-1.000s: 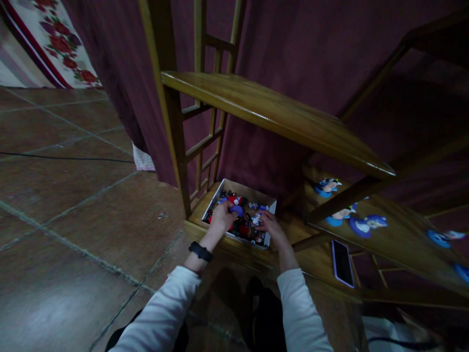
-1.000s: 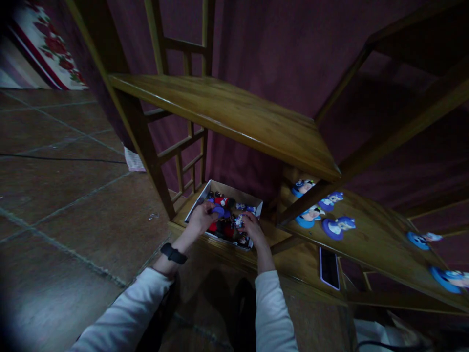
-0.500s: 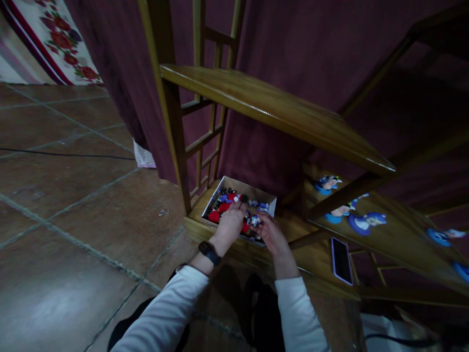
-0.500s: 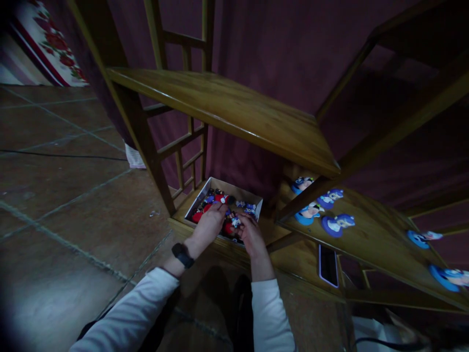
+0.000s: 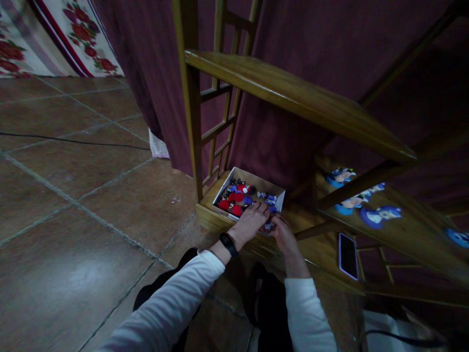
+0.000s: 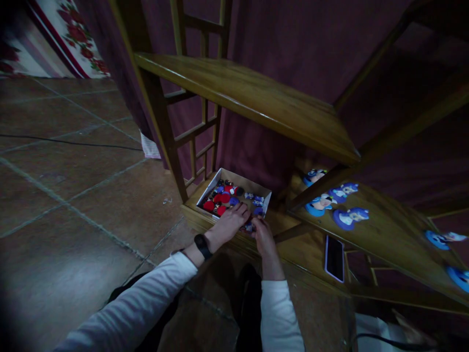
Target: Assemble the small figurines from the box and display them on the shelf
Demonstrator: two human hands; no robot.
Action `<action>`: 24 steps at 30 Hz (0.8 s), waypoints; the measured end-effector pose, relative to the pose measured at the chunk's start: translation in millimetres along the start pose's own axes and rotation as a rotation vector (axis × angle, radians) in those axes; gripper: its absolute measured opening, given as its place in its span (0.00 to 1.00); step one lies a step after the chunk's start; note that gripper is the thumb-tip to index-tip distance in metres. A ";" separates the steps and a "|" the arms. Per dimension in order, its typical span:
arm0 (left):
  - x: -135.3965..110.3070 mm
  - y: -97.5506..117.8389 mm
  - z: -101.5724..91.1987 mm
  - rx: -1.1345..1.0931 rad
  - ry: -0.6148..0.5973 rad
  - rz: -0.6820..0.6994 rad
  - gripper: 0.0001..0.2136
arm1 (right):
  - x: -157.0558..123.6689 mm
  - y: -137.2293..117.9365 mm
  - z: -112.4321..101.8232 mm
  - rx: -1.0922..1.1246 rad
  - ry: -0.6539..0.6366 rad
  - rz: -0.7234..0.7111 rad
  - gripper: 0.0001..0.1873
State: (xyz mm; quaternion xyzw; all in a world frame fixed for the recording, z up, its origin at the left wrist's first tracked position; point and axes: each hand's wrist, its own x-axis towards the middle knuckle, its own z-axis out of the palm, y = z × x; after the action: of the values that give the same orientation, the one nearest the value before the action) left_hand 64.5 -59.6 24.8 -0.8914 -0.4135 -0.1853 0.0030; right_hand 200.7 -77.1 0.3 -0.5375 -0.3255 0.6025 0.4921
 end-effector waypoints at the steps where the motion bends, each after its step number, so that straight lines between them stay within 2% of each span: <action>1: -0.4 0.4 0.3 0.002 0.002 0.007 0.08 | 2.8 0.9 0.3 -0.014 0.009 -0.019 0.07; 5: -0.5 -0.8 2.5 0.028 0.004 -0.001 0.09 | 10.8 5.5 2.8 -0.038 0.034 -0.062 0.09; 16: 1.5 -4.8 7.4 0.038 -0.036 -0.041 0.08 | 12.0 1.8 12.8 -0.032 0.063 -0.031 0.09; 24: 2.7 -2.5 8.5 -0.015 -0.043 -0.076 0.09 | 14.7 2.9 9.1 -0.014 0.054 -0.054 0.11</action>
State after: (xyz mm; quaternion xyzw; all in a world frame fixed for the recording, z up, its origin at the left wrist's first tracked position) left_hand 67.0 -54.6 17.4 -0.8789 -0.4454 -0.1693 -0.0197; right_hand 192.1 -62.8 -5.2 -0.5479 -0.3306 0.5719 0.5133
